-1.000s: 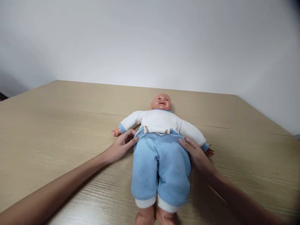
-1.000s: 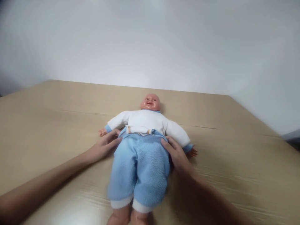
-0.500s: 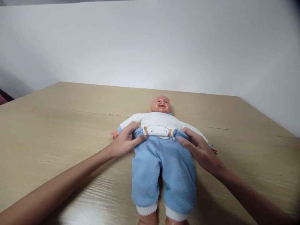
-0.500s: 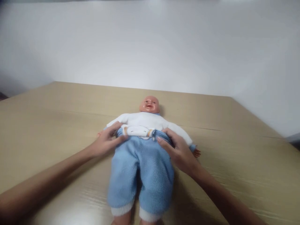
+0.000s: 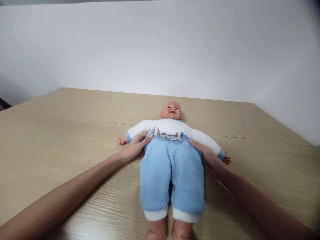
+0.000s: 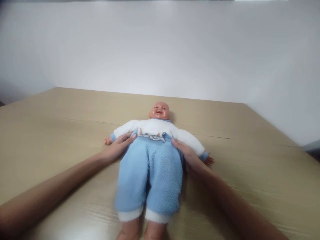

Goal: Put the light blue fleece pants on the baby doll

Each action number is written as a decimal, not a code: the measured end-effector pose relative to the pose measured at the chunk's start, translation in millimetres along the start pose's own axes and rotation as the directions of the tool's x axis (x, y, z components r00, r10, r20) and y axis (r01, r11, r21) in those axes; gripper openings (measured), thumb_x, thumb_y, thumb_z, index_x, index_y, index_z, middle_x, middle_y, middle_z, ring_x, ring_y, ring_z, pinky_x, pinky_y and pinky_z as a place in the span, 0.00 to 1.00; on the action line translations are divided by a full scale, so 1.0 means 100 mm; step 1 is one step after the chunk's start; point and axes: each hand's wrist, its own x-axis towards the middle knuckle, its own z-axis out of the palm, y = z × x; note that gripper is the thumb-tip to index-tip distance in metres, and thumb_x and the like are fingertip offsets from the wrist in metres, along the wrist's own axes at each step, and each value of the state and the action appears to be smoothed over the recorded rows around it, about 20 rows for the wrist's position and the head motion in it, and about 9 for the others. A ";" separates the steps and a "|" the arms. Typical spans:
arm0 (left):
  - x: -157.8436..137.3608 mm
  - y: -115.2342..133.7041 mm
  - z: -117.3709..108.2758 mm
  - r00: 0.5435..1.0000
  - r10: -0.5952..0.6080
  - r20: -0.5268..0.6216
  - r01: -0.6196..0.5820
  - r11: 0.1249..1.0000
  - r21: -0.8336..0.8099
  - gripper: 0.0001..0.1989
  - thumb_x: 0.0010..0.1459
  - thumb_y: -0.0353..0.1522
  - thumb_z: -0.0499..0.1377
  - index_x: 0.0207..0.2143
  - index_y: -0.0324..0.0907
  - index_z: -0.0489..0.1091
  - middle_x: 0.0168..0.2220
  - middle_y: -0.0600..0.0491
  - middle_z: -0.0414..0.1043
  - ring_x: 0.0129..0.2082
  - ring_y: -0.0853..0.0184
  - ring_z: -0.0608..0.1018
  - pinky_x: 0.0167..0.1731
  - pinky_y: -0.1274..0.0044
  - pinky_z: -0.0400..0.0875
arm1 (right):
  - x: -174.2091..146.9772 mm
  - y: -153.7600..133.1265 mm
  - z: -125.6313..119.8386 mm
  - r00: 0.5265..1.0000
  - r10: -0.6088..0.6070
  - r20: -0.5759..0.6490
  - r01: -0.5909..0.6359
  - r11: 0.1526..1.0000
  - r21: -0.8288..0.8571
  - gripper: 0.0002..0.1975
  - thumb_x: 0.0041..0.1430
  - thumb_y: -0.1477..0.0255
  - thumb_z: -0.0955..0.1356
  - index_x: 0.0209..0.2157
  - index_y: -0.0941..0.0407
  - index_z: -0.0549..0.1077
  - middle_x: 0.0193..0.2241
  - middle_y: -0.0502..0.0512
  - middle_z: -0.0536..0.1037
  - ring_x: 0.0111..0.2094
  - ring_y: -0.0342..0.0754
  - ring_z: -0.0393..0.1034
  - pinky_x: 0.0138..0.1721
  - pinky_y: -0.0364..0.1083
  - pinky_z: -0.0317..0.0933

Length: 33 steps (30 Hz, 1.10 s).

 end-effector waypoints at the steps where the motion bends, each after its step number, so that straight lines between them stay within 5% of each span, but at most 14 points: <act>1: 0.02 -0.01 0.02 1.000 -0.001 0.019 0.002 0.998 -0.064 0.27 0.67 0.55 0.62 0.50 0.40 0.76 0.42 0.50 0.77 0.43 0.61 0.75 0.46 0.72 0.67 | -0.02 -0.02 0.04 0.999 0.043 -0.007 -0.043 0.997 0.066 0.22 0.61 0.48 0.74 0.47 0.48 0.83 0.45 0.55 0.87 0.56 0.61 0.79 0.66 0.59 0.67; 4: 0.05 -0.01 0.04 0.998 -0.007 0.055 0.013 0.992 -0.123 0.26 0.68 0.53 0.62 0.52 0.40 0.76 0.43 0.50 0.77 0.44 0.60 0.75 0.48 0.71 0.68 | -0.03 -0.06 0.07 0.999 0.048 -0.025 -0.046 0.994 0.101 0.20 0.62 0.50 0.74 0.48 0.47 0.83 0.47 0.55 0.87 0.60 0.63 0.77 0.67 0.62 0.66; 7: -0.01 0.02 -0.09 0.999 0.023 0.039 -0.026 0.996 0.079 0.21 0.69 0.50 0.61 0.48 0.41 0.76 0.44 0.49 0.76 0.48 0.57 0.75 0.51 0.70 0.68 | -0.04 -0.07 -0.10 0.998 -0.057 -0.026 0.055 0.995 -0.082 0.21 0.57 0.50 0.76 0.47 0.47 0.84 0.55 0.55 0.84 0.66 0.67 0.69 0.74 0.66 0.53; 10: -0.11 0.06 -0.30 0.985 0.093 0.146 -0.138 0.931 0.338 0.17 0.68 0.46 0.63 0.47 0.41 0.75 0.48 0.48 0.76 0.55 0.52 0.74 0.58 0.66 0.68 | -0.08 -0.10 -0.36 0.982 -0.122 0.144 0.165 0.928 -0.334 0.22 0.58 0.49 0.76 0.48 0.48 0.84 0.56 0.56 0.83 0.68 0.71 0.65 0.75 0.69 0.47; 13: -0.17 0.09 -0.43 0.952 0.120 0.282 -0.231 0.886 0.402 0.21 0.66 0.43 0.65 0.56 0.43 0.72 0.59 0.44 0.73 0.65 0.48 0.70 0.67 0.61 0.62 | -0.14 -0.11 -0.52 0.922 -0.152 0.357 0.299 0.864 -0.404 0.21 0.61 0.53 0.76 0.50 0.48 0.84 0.53 0.58 0.83 0.63 0.71 0.70 0.70 0.68 0.56; 17: -0.18 0.07 -0.37 0.951 0.096 0.292 -0.187 0.936 0.300 0.25 0.66 0.42 0.66 0.61 0.43 0.70 0.65 0.43 0.70 0.67 0.49 0.69 0.70 0.60 0.59 | -0.18 -0.02 -0.42 0.945 -0.164 0.284 0.245 0.929 -0.278 0.19 0.61 0.59 0.77 0.52 0.48 0.83 0.57 0.59 0.82 0.63 0.66 0.71 0.69 0.60 0.60; 22: -0.18 -0.09 -0.15 0.996 -0.025 0.090 0.038 0.989 -0.141 0.22 0.62 0.42 0.67 0.55 0.44 0.73 0.52 0.47 0.79 0.55 0.55 0.78 0.52 0.68 0.72 | -0.20 0.12 -0.11 0.989 -0.014 0.148 -0.007 0.990 0.142 0.20 0.62 0.53 0.72 0.50 0.48 0.80 0.49 0.57 0.86 0.56 0.64 0.78 0.60 0.61 0.71; 25: -0.17 -0.17 -0.05 0.995 -0.097 0.024 0.100 0.931 -0.350 0.21 0.59 0.41 0.69 0.51 0.44 0.73 0.47 0.49 0.80 0.48 0.58 0.79 0.47 0.71 0.71 | -0.19 0.13 -0.02 0.992 -0.022 0.128 0.002 0.988 0.157 0.21 0.61 0.54 0.71 0.52 0.49 0.79 0.47 0.57 0.86 0.55 0.64 0.79 0.59 0.61 0.71; 30: -0.15 -0.14 0.00 0.996 -0.069 0.052 0.083 0.932 -0.354 0.17 0.57 0.41 0.71 0.44 0.43 0.73 0.41 0.52 0.77 0.44 0.61 0.77 0.44 0.74 0.68 | -0.16 0.07 0.01 0.983 -0.127 0.131 0.115 0.989 0.096 0.18 0.62 0.59 0.67 0.50 0.47 0.80 0.49 0.55 0.86 0.59 0.63 0.76 0.62 0.60 0.70; 33: -0.14 -0.06 -0.10 0.999 0.024 0.043 -0.017 0.985 -0.172 0.12 0.61 0.39 0.66 0.43 0.43 0.73 0.40 0.53 0.74 0.44 0.62 0.75 0.46 0.74 0.67 | -0.16 0.02 -0.11 0.980 -0.168 0.103 0.171 0.985 -0.021 0.18 0.59 0.58 0.70 0.49 0.48 0.81 0.53 0.55 0.84 0.66 0.65 0.69 0.70 0.62 0.61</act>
